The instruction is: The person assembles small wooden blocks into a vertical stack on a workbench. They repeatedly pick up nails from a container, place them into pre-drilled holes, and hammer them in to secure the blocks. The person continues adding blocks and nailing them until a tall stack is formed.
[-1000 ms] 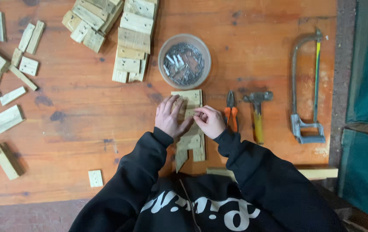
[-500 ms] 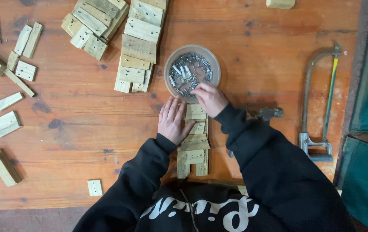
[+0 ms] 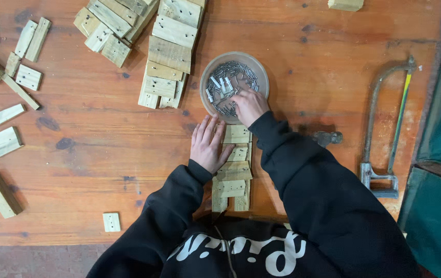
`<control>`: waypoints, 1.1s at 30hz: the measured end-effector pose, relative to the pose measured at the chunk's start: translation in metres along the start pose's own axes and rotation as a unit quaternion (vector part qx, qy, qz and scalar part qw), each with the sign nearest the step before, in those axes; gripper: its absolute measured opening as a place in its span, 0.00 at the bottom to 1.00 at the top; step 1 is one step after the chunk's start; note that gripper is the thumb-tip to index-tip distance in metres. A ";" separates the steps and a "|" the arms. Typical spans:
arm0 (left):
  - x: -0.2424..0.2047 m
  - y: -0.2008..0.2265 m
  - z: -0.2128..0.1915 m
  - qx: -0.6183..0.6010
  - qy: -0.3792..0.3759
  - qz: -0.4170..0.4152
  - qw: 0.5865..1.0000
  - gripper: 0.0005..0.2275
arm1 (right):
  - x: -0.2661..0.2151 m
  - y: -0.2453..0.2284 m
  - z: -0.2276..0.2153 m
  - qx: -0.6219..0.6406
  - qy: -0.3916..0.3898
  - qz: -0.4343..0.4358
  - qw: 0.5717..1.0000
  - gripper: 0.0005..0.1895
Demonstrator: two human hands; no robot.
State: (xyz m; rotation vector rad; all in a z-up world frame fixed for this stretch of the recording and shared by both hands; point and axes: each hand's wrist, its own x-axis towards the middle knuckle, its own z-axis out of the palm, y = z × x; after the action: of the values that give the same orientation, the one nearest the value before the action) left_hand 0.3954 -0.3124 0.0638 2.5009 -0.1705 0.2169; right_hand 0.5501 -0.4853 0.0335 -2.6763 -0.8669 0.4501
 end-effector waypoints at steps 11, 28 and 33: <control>-0.002 0.000 0.001 -0.004 0.001 -0.001 1.000 0.32 | -0.015 0.027 -0.011 -0.016 0.052 -0.054 0.997 0.11; -0.003 0.000 0.008 0.015 0.015 0.007 1.000 0.31 | -0.003 -0.006 -0.024 0.066 -0.005 -0.091 0.994 0.09; -0.003 0.000 0.009 0.022 0.026 0.011 0.999 0.31 | 0.002 -0.003 -0.013 0.045 -0.037 -0.087 0.995 0.11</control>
State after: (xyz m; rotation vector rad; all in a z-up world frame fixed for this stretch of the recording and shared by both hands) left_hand 0.3935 -0.3176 0.0562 2.5342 -0.1744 0.2989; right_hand 0.5552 -0.4837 0.0465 -2.4902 -1.0639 0.5368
